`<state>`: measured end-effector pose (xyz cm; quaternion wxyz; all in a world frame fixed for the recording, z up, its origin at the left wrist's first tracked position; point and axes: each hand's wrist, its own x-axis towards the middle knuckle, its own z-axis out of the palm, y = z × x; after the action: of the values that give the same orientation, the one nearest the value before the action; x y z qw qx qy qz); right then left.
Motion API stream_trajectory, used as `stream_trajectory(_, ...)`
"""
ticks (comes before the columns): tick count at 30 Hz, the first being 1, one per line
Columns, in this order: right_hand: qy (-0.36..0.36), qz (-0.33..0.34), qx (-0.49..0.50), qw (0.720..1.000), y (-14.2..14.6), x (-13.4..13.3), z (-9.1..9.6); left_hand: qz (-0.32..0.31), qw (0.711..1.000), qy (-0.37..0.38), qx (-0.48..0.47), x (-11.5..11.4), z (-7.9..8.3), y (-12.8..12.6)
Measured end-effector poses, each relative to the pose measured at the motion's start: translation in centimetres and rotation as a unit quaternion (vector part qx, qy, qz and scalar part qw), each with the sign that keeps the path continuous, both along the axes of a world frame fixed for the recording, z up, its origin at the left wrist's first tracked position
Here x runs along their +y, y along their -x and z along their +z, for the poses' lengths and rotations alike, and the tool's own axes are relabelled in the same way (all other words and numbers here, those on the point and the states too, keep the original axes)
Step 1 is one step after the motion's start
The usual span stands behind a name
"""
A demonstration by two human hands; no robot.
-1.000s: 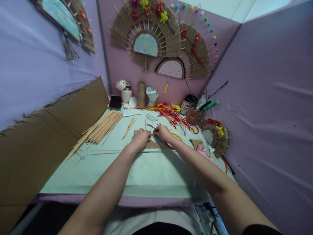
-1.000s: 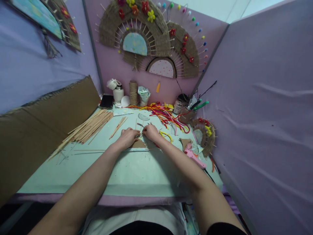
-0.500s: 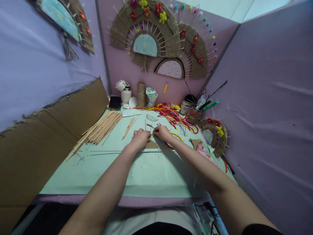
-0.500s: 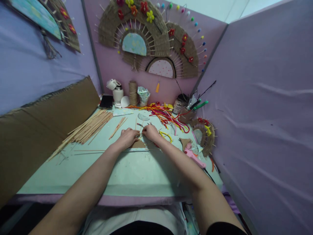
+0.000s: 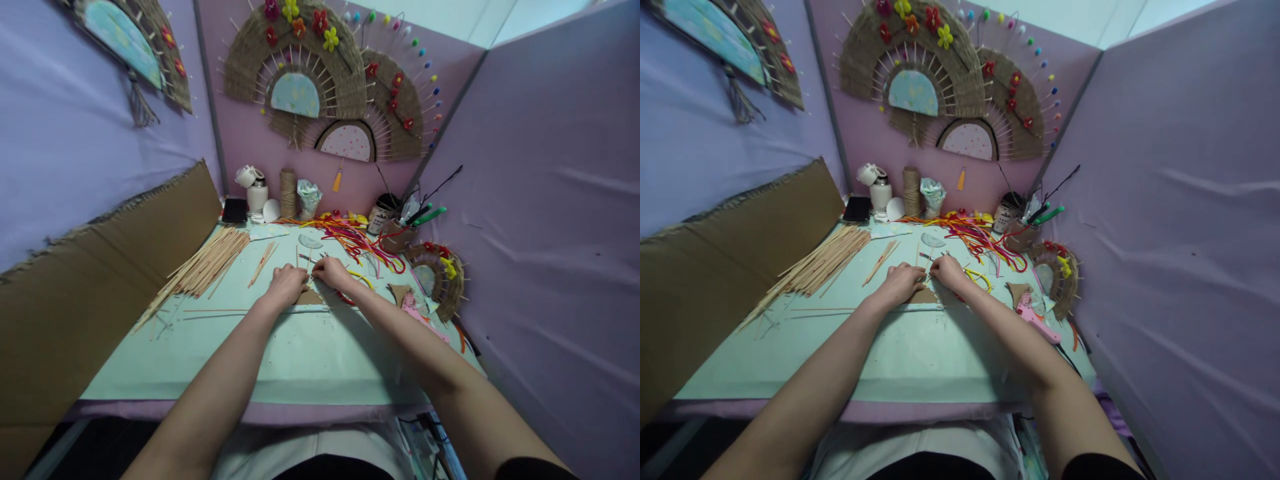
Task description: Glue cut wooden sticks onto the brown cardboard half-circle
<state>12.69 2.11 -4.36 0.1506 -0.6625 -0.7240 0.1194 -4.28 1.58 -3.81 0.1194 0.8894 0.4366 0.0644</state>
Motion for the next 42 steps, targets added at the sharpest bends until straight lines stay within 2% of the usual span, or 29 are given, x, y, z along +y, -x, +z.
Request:
stream_trajectory(28, 0.005, 0.005, 0.005, 1.000, 0.06, 0.02, 0.02, 0.013, 1.000, -0.011, -0.014, -0.06, -0.08, -0.09)
stream_trajectory(35, 0.001, 0.002, 0.004, 1.000, 0.05, -0.12, 0.08, -0.009, 0.999, -0.021, -0.026, 0.27, -0.51, -0.24)
stream_trajectory(42, 0.003, 0.006, 0.008, 1.000, 0.01, -0.02, -0.03, -0.015, 1.000, -0.017, -0.021, -0.08, -0.22, -0.12)
